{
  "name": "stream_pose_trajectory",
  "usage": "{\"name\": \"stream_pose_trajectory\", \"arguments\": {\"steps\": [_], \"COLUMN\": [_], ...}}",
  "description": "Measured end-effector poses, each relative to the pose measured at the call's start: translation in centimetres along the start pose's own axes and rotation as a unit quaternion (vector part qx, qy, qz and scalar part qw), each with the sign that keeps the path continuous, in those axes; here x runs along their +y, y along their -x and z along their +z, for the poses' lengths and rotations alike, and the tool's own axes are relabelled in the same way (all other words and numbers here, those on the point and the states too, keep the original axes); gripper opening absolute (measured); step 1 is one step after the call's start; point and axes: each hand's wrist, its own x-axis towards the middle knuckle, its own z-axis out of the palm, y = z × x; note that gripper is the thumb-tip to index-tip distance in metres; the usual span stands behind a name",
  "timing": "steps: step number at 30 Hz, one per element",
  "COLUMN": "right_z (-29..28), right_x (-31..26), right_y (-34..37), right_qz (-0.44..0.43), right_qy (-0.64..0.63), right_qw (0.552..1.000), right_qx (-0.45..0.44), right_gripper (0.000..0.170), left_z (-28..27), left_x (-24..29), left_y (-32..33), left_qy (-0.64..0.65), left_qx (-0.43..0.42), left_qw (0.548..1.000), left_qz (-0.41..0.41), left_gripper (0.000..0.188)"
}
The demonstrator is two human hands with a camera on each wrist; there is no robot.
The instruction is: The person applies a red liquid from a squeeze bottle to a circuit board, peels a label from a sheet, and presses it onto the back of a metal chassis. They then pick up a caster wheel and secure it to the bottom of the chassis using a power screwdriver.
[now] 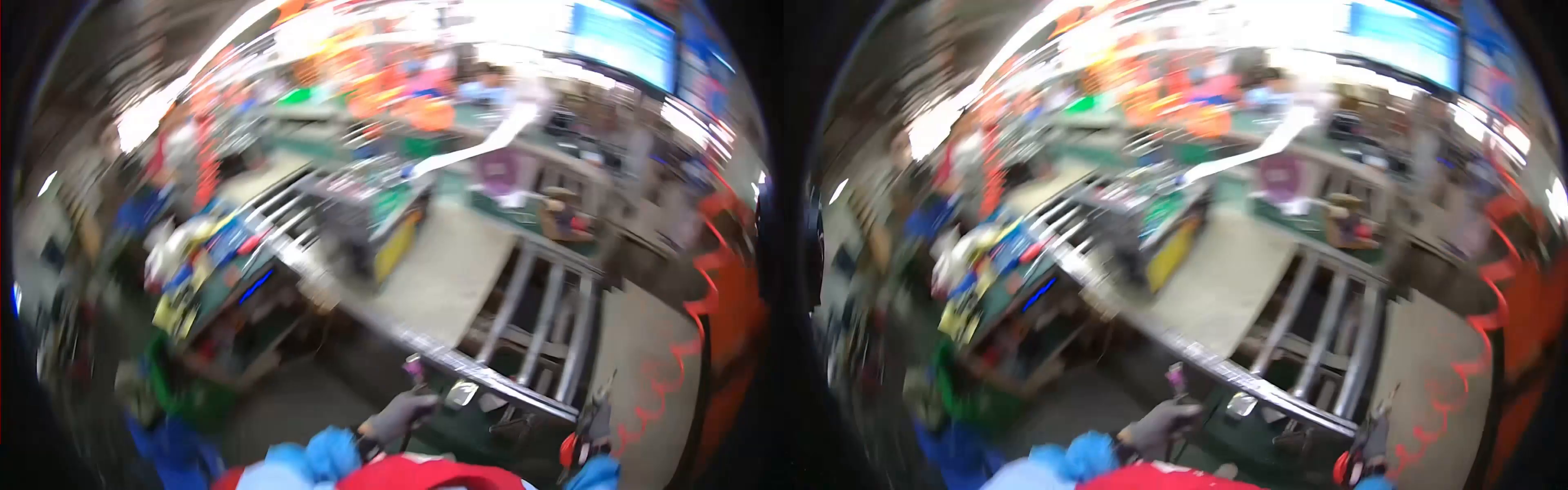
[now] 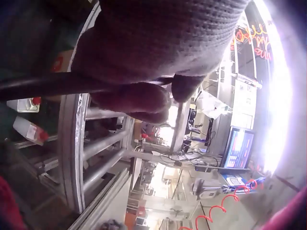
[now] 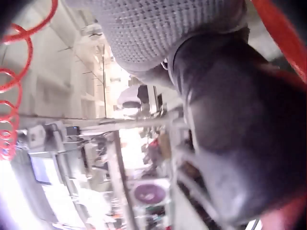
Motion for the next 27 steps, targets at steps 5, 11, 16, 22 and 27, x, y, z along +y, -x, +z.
{"name": "stream_pose_trajectory", "arguments": {"steps": [5,11,16,22,27], "right_z": [20.3,41.9,52.8,58.5,63.1], "right_x": [5.2,8.4,11.5,14.9,15.8], "right_y": [11.6,24.7,33.4,35.2,32.8], "right_qz": [0.244,0.160,0.142,0.157,0.146], "right_qy": [-0.056,0.012,0.030,0.041,0.083], "right_qw": [0.941,0.841,0.845,0.824,0.863], "right_qx": [-0.228,-0.517,-0.516,-0.543,-0.477], "right_gripper": [0.043,0.050,0.059,0.063,0.053], "left_z": [-4.4,-8.4,-15.0,-21.4,-24.4], "left_x": [-2.7,0.8,2.0,3.2,9.3], "left_y": [2.6,13.4,20.7,21.8,20.0], "left_qy": [-0.111,-0.110,-0.011,0.091,0.025], "left_qx": [0.064,0.155,0.200,0.160,0.169], "left_qw": [0.991,0.978,0.961,0.959,0.972], "left_qz": [0.024,0.081,0.189,0.218,0.163], "left_gripper": [0.032,0.037,0.044,0.031,0.028]}}
